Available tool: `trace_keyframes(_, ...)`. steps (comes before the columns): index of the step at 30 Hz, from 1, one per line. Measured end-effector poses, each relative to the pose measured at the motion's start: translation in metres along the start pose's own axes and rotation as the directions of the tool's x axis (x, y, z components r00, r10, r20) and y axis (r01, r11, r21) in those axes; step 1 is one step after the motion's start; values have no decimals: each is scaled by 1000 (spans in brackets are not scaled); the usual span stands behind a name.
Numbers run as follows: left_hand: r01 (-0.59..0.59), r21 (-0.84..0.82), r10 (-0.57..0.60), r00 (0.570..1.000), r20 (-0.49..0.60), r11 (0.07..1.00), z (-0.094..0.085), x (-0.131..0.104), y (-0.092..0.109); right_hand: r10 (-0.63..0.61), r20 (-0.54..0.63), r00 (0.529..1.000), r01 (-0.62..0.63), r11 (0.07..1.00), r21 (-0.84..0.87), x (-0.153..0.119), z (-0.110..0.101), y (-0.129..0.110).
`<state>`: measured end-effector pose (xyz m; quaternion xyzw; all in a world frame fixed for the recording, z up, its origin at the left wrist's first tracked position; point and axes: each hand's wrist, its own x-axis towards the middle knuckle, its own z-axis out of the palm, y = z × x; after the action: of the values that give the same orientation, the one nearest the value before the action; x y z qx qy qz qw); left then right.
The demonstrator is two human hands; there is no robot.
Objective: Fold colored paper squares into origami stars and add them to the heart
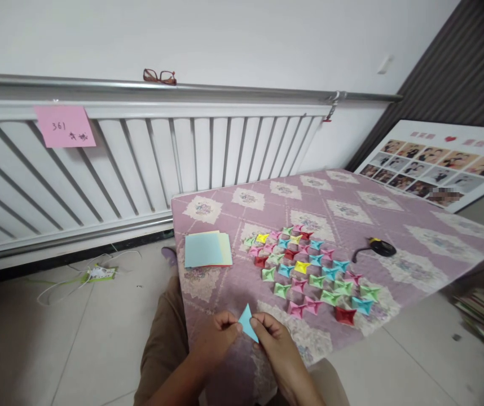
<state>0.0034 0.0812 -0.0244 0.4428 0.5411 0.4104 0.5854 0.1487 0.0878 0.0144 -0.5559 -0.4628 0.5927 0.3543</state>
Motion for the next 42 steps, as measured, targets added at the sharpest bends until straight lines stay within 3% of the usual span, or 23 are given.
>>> trace_keyframes(7,-38,80,40,999,-22,996,4,-9,14,-141,-97,985,133,988,-81,-3,1,-2)
trace_keyframes(11,-20,-8,20,1000,0,1000,3,-8,14,-183,-122,976,173,981,-88,-5,2,-5)
trace_keyframes(13,11,-91,-8,999,33,996,1,-6,11,-152,-86,985,149,988,-34,-7,3,-7)
trace_keyframes(18,70,-368,-17,989,145,927,-1,-9,12,58,102,993,-85,953,290,-17,7,-12)
trace_keyframes(23,129,-540,9,969,246,832,-2,-17,19,36,226,973,-131,898,420,-24,11,-22)
trace_keyframes(27,182,-603,27,947,320,777,-5,-20,19,21,259,966,-146,868,474,-29,13,-26)
trace_keyframes(37,168,-609,87,926,367,776,-13,-23,21,18,248,969,-122,902,414,-35,17,-34)
trace_keyframes(42,109,-543,90,941,327,833,-16,-24,29,-55,118,991,27,973,227,-32,15,-38)
